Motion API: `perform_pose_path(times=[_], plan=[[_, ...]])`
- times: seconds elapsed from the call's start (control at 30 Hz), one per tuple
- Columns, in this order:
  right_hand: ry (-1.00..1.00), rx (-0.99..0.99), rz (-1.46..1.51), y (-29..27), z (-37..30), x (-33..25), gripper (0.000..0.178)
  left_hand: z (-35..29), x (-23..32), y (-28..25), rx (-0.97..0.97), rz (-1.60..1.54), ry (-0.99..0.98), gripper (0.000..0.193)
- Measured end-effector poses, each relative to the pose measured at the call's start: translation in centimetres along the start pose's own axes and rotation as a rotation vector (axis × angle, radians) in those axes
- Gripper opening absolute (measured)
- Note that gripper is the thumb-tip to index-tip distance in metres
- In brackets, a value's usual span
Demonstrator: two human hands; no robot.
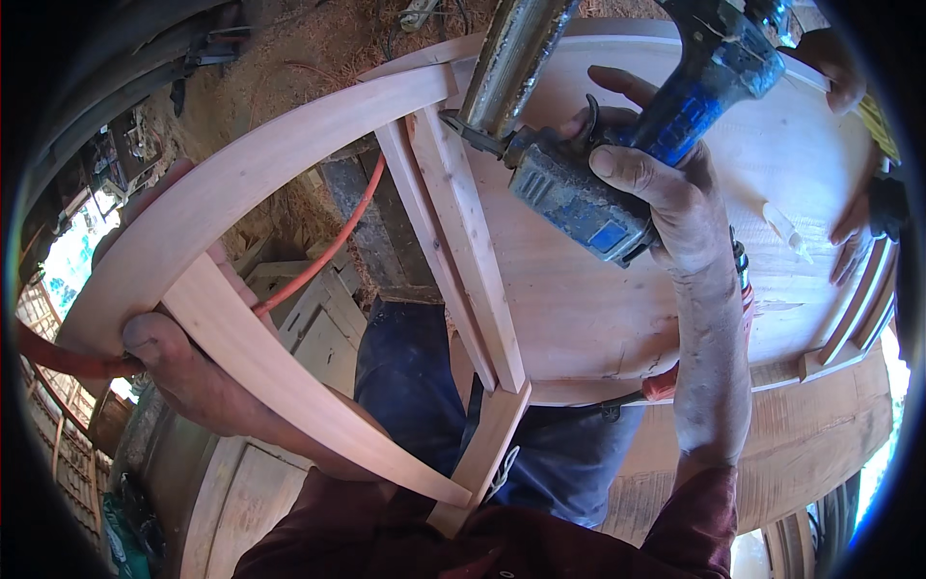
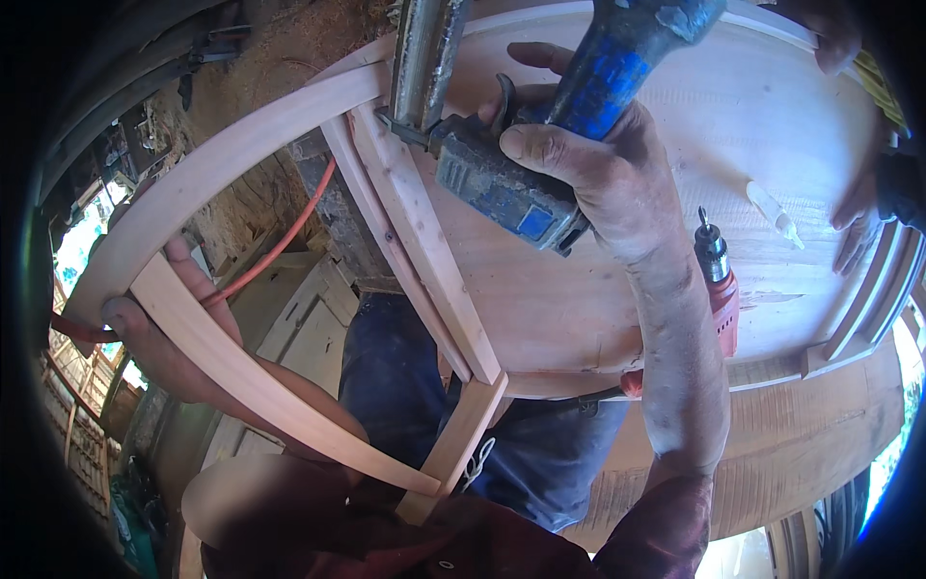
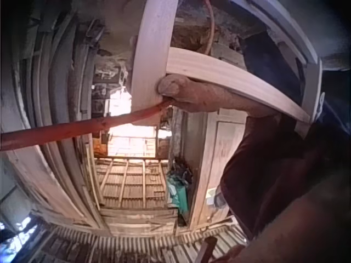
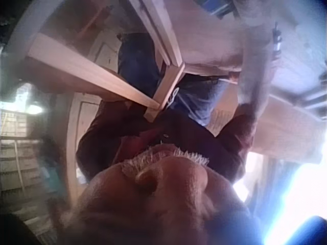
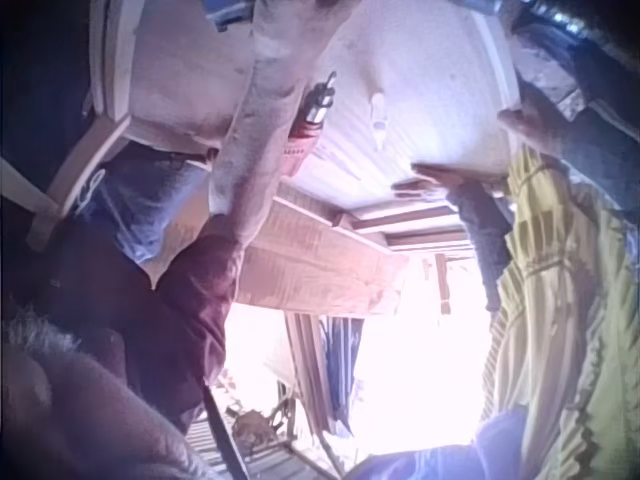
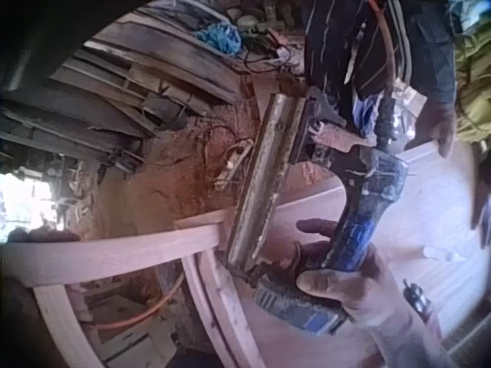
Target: The person sands the surface of a wooden assembly using a power sander, drills a pilot hole into a joint using a power drill, and secures the wooden parts with a pneumatic nail gun.
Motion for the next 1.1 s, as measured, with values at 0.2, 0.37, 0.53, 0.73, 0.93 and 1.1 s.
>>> perform_pose_path(times=[0.2, 0.37, 0.53, 0.73, 0.93, 1.1], plan=[[0.01, -0.028, 0.049, 0.0, 0.5, 0.0, 0.066, -0.4, -0.2, -0.5, 0.015, -0.088, -0.032, 0.064], [-0.038, -0.031, 0.009, -0.9, 0.1, 0.2, 0.071, -0.7, -0.8, -0.2, -0.002, -0.045, -0.006, 0.063], [-0.015, -0.004, -0.005, -0.6, -0.3, -0.1, 0.076, -0.2, -0.8, -1.0, -0.025, -0.089, -0.038, 0.062], [-0.019, 0.022, 0.02, -0.5, -0.4, 0.2, 0.076, -0.2, -0.7, -0.5, 0.006, -0.087, -0.035, 0.065], [-0.012, 0.018, 0.001, -0.5, -0.3, 0.4, 0.08, -0.1, -1.9, -2.1, 0.094, -0.152, -0.06, 0.07], [-0.013, 0.035, -0.035, -0.4, -0.1, 0.4, 0.085, 0.1, -1.3, -0.9, -0.022, 0.003, -0.076, 0.072]])
Point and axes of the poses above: each hand's wrist, its own z-axis towards the middle knuckle, its own y-axis out of the palm, x = y × z, the point moved 9 cm from there along z, towards the middle knuckle, and after that the axes turned 12 degrees about -y, right-handed, at the moved point
